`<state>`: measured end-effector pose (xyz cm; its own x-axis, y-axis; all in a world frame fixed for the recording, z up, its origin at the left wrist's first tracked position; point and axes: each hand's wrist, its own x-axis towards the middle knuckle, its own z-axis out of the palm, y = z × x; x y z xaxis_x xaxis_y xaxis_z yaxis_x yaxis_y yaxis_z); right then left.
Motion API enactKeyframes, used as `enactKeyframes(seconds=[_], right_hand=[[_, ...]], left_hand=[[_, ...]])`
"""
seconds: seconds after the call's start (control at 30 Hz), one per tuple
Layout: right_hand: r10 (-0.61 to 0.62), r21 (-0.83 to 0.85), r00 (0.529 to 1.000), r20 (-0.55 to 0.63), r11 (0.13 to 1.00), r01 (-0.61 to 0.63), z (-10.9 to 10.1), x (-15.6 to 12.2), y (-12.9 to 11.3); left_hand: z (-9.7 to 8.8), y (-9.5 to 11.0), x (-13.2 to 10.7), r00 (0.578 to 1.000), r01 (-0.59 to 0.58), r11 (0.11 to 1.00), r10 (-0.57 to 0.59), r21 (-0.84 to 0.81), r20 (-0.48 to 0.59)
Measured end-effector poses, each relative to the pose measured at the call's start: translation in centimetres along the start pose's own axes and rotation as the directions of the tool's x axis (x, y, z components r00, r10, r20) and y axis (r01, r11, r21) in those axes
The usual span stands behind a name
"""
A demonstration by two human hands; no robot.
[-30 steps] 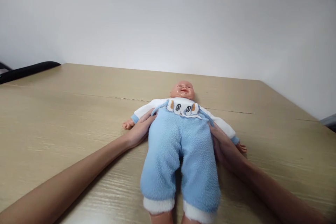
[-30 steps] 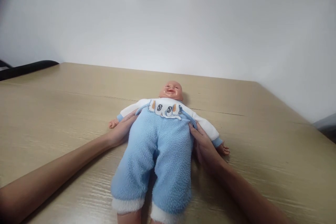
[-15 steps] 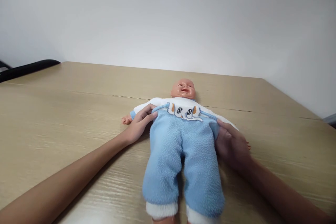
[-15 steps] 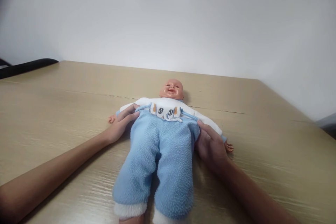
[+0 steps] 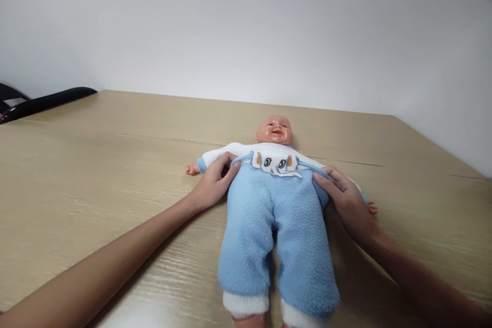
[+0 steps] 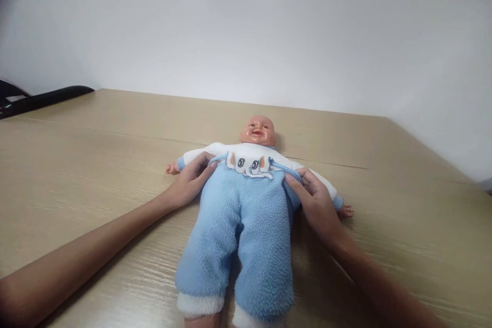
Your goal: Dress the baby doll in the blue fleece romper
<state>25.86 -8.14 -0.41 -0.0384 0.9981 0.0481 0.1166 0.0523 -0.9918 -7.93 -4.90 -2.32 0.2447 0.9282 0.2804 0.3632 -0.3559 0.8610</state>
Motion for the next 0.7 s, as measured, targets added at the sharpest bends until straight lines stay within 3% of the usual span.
enactKeyframes(seconds=[0.2, 0.37, 0.47, 0.6, 0.7], right_hand=[[-0.028, -0.171, 1.0, -0.003, 0.985, 0.027, 0.1, 1.4, -1.8], [-0.046, -0.083, 0.998, 0.052, 0.995, 0.05, 0.7, 3.7, -3.5], [-0.128, -0.128, 0.985, 0.116, 0.981, 0.142, 1.5, 6.0, -4.9], [-0.257, -0.411, 0.934, 0.249, 0.845, 0.342, 4.0, 9.4, -6.8], [-0.348, -0.543, 0.844, 0.408, 0.65, 0.531, 7.1, 11.6, -8.0]], left_hand=[[0.0, 0.1, -0.1, 0.999, -0.023, 1.0, 0.023, 0.012, -0.03], [0.1, 0.1, -0.1, 0.994, -0.048, 0.992, 0.035, -0.12, -0.107], [0.3, -0.1, 0.1, 0.981, -0.078, 0.982, 0.044, -0.174, -0.191], [0.5, -0.5, 0.2, 0.972, -0.111, 0.98, 0.071, -0.167, -0.225], [0.6, -0.5, -0.1, 0.972, -0.119, 0.984, 0.089, -0.13, -0.217]])
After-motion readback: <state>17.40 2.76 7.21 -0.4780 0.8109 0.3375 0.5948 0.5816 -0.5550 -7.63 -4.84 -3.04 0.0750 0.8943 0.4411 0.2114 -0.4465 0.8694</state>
